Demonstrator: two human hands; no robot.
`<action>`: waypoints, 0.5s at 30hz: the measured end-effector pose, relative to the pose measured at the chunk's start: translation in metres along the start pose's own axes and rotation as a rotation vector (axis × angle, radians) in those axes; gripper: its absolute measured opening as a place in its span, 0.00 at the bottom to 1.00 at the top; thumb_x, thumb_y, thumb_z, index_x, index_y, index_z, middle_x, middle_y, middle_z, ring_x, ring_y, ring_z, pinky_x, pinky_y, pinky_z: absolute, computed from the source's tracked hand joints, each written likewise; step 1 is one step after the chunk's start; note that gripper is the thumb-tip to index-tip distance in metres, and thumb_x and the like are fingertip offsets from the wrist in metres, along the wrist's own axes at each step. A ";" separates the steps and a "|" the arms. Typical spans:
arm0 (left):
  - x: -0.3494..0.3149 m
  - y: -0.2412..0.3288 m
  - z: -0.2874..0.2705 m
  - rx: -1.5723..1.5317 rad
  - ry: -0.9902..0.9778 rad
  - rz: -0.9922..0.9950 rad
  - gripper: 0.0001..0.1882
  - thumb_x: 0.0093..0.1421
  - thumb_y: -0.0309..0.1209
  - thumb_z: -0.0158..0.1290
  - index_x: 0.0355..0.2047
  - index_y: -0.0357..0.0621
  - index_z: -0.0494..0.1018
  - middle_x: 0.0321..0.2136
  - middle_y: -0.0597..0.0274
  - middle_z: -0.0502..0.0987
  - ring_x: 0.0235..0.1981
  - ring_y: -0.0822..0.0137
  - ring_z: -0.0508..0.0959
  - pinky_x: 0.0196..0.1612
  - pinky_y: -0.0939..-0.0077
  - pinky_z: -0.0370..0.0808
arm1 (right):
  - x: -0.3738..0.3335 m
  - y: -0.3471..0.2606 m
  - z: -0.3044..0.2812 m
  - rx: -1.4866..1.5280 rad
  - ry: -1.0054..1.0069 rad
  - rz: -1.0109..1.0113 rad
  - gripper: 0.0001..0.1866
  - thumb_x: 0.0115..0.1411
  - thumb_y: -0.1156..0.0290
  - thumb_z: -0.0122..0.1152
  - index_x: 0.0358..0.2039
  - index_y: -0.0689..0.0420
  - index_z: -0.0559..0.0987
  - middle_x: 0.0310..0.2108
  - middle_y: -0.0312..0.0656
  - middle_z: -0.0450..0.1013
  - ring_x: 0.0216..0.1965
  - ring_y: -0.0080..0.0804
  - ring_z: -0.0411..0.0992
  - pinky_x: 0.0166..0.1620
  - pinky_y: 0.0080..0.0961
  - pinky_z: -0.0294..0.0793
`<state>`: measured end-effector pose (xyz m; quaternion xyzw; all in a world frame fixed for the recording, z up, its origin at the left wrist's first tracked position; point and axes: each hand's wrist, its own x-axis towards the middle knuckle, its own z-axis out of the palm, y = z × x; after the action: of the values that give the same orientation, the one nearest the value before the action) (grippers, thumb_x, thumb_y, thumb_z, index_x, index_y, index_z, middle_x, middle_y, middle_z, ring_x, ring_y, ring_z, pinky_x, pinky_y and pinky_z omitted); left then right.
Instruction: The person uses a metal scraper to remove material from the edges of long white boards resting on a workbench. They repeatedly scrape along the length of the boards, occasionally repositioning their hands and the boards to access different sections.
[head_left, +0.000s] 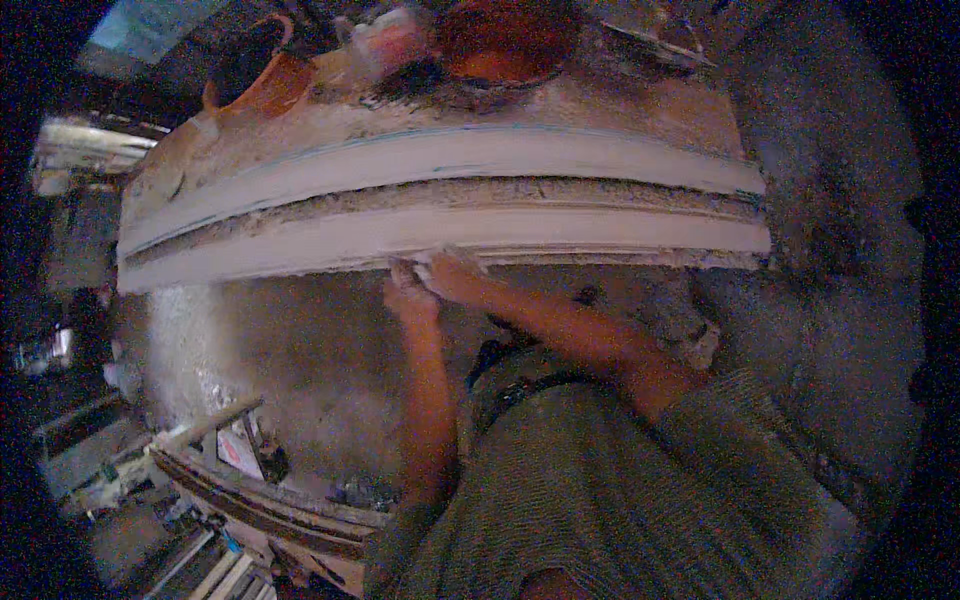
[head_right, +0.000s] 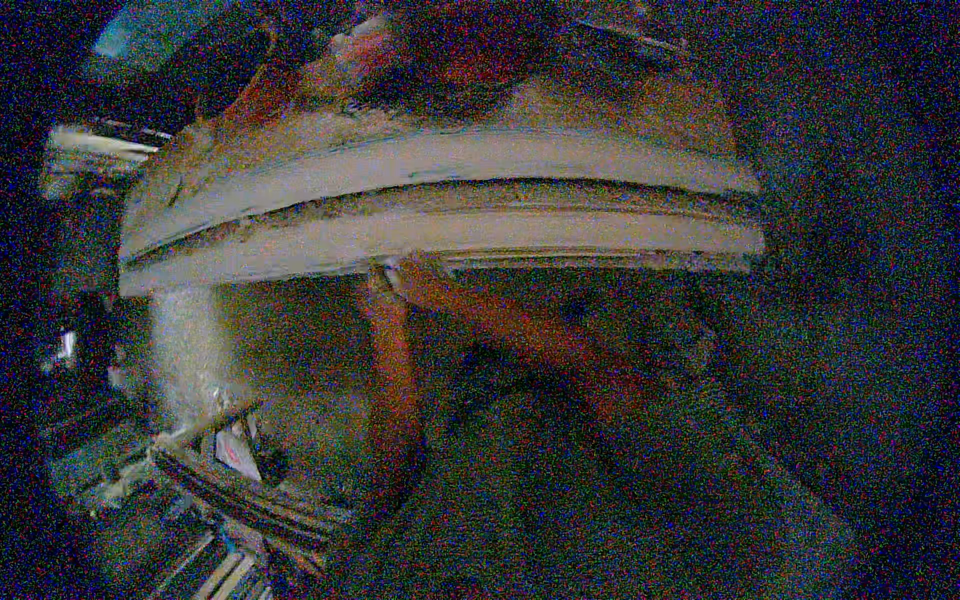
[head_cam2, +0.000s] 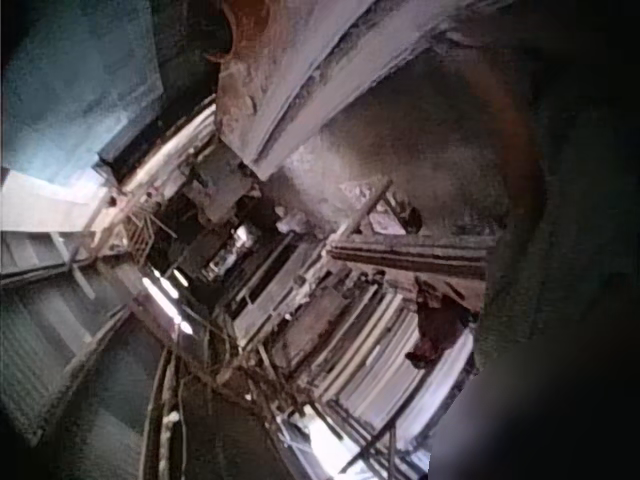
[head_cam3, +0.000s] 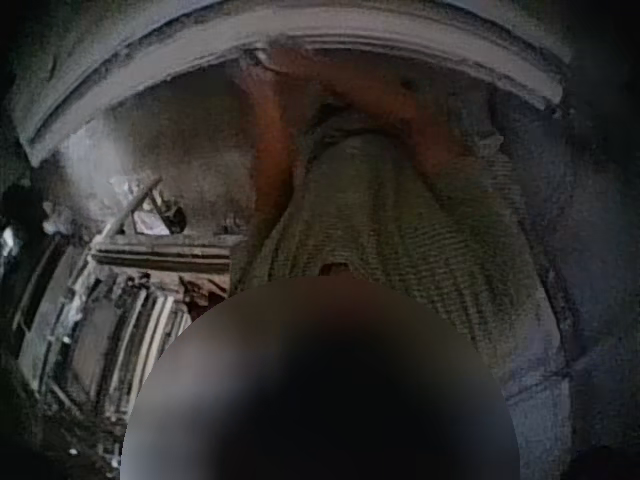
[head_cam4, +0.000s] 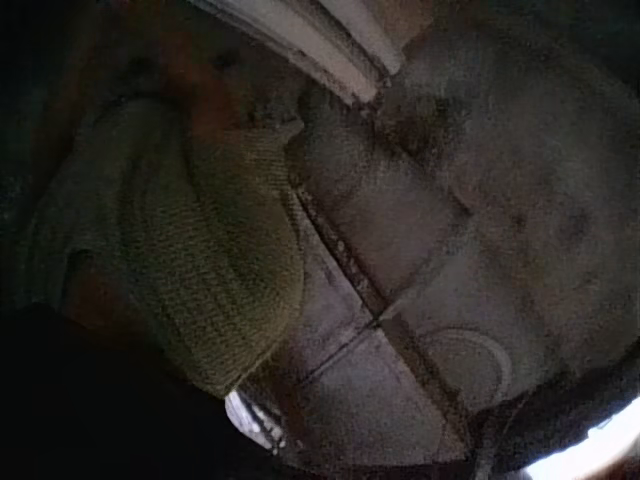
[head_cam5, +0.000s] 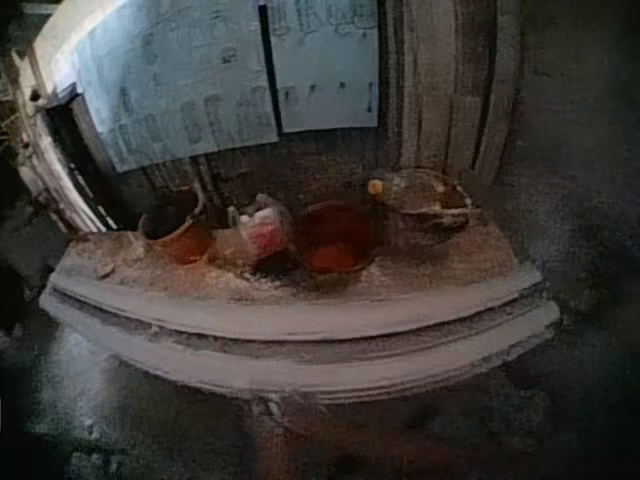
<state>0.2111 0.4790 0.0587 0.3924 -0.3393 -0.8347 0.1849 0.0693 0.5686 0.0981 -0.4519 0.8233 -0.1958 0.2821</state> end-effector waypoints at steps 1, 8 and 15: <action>-0.001 0.004 -0.001 -0.015 0.052 -0.014 0.32 0.74 0.51 0.38 0.64 0.36 0.64 0.63 0.49 0.69 0.63 0.51 0.69 0.63 0.55 0.71 | -0.020 0.031 -0.015 -0.096 0.056 -0.017 0.21 0.68 0.55 0.52 0.44 0.61 0.80 0.42 0.55 0.79 0.48 0.57 0.77 0.46 0.59 0.74; 0.009 -0.060 -0.005 -0.787 0.273 0.102 0.34 0.74 0.50 0.39 0.70 0.38 0.59 0.67 0.51 0.66 0.68 0.53 0.64 0.69 0.58 0.66 | -0.218 0.287 -0.227 -0.400 0.051 0.186 0.20 0.68 0.55 0.52 0.43 0.60 0.80 0.42 0.53 0.79 0.47 0.54 0.76 0.45 0.58 0.74; -0.001 -0.081 -0.013 -0.764 0.295 0.048 0.32 0.75 0.45 0.39 0.70 0.37 0.58 0.68 0.51 0.65 0.67 0.52 0.66 0.70 0.58 0.65 | -0.191 0.296 -0.217 -0.419 0.016 0.217 0.19 0.68 0.55 0.52 0.43 0.59 0.80 0.42 0.51 0.79 0.47 0.52 0.76 0.45 0.56 0.73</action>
<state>0.2185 0.5306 -0.0041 0.4030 0.0162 -0.8308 0.3835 -0.1750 0.8989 0.1484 -0.4080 0.8919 0.0072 0.1951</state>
